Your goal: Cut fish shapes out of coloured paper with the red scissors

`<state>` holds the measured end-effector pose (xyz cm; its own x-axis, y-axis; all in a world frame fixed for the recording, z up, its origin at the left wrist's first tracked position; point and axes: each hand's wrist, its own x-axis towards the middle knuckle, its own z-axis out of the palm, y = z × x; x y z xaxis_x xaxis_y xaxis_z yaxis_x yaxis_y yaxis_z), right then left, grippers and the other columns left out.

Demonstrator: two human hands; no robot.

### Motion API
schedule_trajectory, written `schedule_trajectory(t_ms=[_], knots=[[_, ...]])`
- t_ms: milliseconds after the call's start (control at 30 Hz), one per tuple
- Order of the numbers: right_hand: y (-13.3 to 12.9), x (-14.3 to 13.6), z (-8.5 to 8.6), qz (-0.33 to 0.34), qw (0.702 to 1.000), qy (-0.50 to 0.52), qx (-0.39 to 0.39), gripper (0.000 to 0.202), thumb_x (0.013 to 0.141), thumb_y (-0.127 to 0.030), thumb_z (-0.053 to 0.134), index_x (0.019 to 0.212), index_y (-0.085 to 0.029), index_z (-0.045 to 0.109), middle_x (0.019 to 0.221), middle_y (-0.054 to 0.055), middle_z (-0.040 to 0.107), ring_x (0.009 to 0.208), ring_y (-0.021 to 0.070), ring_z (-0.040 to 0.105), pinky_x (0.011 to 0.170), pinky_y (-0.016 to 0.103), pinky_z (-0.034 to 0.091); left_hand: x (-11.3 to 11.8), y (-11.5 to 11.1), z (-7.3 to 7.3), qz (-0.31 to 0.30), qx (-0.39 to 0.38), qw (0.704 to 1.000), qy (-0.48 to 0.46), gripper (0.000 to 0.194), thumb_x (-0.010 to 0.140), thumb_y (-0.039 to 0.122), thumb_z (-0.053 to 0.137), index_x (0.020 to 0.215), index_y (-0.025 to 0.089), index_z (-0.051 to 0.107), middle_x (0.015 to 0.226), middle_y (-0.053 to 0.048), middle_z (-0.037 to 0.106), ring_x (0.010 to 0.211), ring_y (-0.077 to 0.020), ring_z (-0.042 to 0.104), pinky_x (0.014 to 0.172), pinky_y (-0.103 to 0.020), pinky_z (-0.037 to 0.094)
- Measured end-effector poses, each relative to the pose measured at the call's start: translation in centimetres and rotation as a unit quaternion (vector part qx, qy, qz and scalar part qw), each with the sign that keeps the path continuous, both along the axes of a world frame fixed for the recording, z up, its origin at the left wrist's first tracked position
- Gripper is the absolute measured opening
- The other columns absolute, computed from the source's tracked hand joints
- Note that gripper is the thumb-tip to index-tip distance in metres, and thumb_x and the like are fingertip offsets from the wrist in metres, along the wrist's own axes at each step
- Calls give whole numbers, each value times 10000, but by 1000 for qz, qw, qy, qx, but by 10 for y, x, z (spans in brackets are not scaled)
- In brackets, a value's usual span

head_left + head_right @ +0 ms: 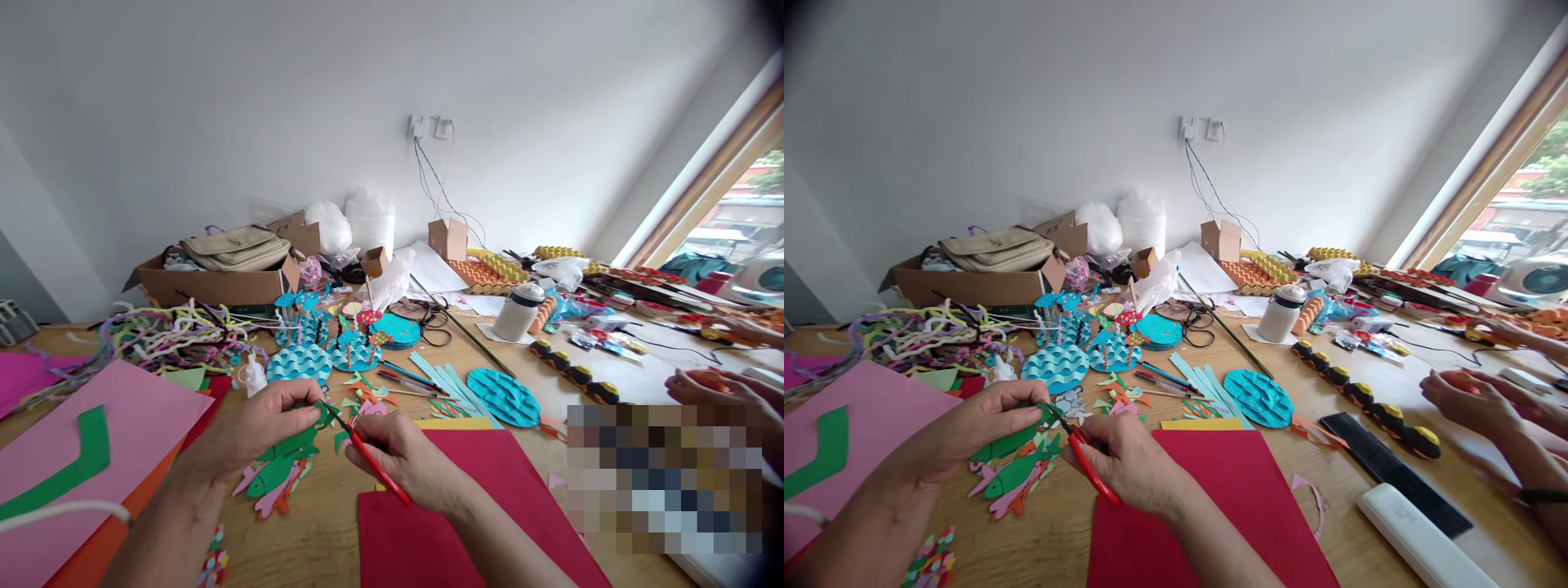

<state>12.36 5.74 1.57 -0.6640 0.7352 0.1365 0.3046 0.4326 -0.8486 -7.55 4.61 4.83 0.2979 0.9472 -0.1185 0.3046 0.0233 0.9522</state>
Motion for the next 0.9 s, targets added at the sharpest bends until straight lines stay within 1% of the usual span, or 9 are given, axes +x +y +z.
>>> schedule_trajectory(t_ms=[100,200,267,333,467,633,700,800,900], knots=[[5,10,-2,-11,1000,-26,0,336,855,-353,450,580,-169,393,544,-54,347,514,76,303,453,193,234,3,4,-3,11,-3,1000,-3,147,709,325,539,656,189,536,613,59,411,574,-110,374,536,-216,305],[10,20,-11,-11,996,-82,-33,337,855,-388,431,602,-165,433,545,-51,360,502,76,320,443,187,243,6,11,-6,10,12,1000,8,151,706,331,544,662,187,535,626,52,430,586,-114,395,549,-223,323],[14,25,-20,-3,991,-122,-47,329,851,-379,426,603,-163,451,543,-49,380,488,75,325,434,184,250,8,16,-9,4,29,999,21,135,700,314,551,671,182,549,646,45,460,616,-120,417,575,-226,338],[17,28,-27,-8,989,-142,-43,310,846,-339,425,595,-160,464,538,-45,400,484,77,337,436,187,248,9,19,-11,5,30,999,28,124,691,304,556,677,181,559,644,47,474,614,-120,422,571,-225,343],[22,34,-36,-41,984,-171,-4,299,832,-298,443,571,-158,481,529,-37,411,503,88,337,465,210,229,10,20,-18,19,19,999,42,112,681,296,547,689,185,548,610,58,460,565,-111,416,504,-208,333],[24,40,-39,-74,977,-196,25,300,838,-294,443,576,-157,491,546,-27,426,504,91,341,481,224,219,-1,22,-34,41,18,997,68,100,650,206,502,745,194,532,600,66,433,554,-115,425,478,-199,341],[24,40,-41,-87,976,-199,28,312,852,-306,418,586,-160,492,544,-29,418,500,92,342,477,222,221,-8,24,-41,50,23,995,80,153,627,167,490,774,193,524,621,65,444,574,-118,437,504,-203,355],[19,38,-45,-121,972,-200,34,327,874,-323,368,614,-164,487,537,-30,406,493,98,338,468,220,218,-18,24,-48,65,17,993,100,244,628,140,443,857,193,511,634,67,440,544,-115,436,483,-204,351],[11,36,-49,-144,969,-193,47,320,885,-317,341,644,-167,486,565,-15,452,517,110,382,479,224,233,-26,20,-56,73,14,990,117,294,621,117,434,891,193,524,626,69,439,527,-114,440,466,-196,336]])
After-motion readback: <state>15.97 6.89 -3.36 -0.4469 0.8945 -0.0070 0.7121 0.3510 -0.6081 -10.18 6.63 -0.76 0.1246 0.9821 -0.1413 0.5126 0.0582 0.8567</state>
